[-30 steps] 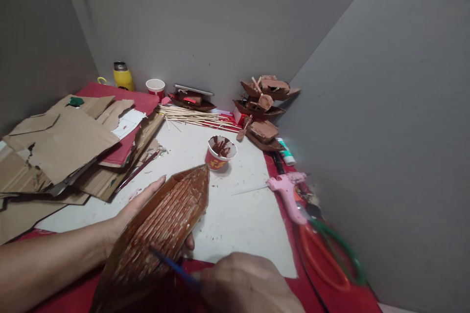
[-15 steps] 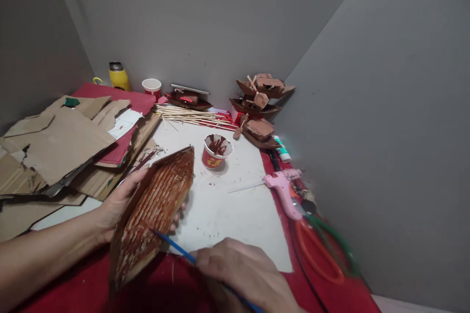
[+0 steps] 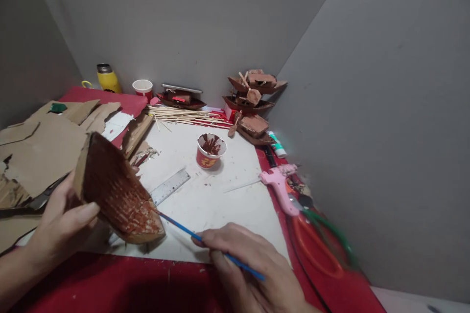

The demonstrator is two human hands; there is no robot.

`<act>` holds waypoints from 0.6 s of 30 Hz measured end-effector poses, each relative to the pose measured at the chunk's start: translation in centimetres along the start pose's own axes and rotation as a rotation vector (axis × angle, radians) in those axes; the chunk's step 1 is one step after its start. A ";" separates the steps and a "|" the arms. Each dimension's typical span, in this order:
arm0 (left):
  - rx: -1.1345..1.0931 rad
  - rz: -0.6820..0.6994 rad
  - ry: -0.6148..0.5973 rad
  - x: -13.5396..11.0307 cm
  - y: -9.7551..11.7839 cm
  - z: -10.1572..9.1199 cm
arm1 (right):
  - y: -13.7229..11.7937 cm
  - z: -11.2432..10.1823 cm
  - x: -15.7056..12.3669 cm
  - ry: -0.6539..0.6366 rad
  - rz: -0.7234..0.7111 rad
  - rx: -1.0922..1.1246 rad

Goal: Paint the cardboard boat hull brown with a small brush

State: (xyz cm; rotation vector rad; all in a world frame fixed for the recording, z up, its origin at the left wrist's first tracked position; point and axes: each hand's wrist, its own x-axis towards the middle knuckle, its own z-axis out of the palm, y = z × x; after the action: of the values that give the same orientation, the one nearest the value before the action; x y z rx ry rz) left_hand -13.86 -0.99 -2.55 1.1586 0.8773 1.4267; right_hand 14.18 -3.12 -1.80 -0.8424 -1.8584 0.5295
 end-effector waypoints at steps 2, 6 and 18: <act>0.095 0.028 0.055 -0.7 -0.4 0.0 | 0.7 0.0 0.1 0.013 0.051 0.019; 0.213 0.128 0.146 -1.3 -0.8 0.8 | 1.3 0.2 0.3 -0.006 0.120 0.025; 0.499 0.179 0.050 -1.5 -1.0 0.2 | 1.3 0.0 0.0 -0.189 0.109 -0.053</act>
State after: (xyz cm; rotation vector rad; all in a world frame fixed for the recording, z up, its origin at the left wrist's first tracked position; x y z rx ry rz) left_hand -13.44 -2.34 -3.72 1.6101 1.2347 1.4243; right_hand 14.59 -2.32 -2.68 -0.9608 -2.0137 0.6486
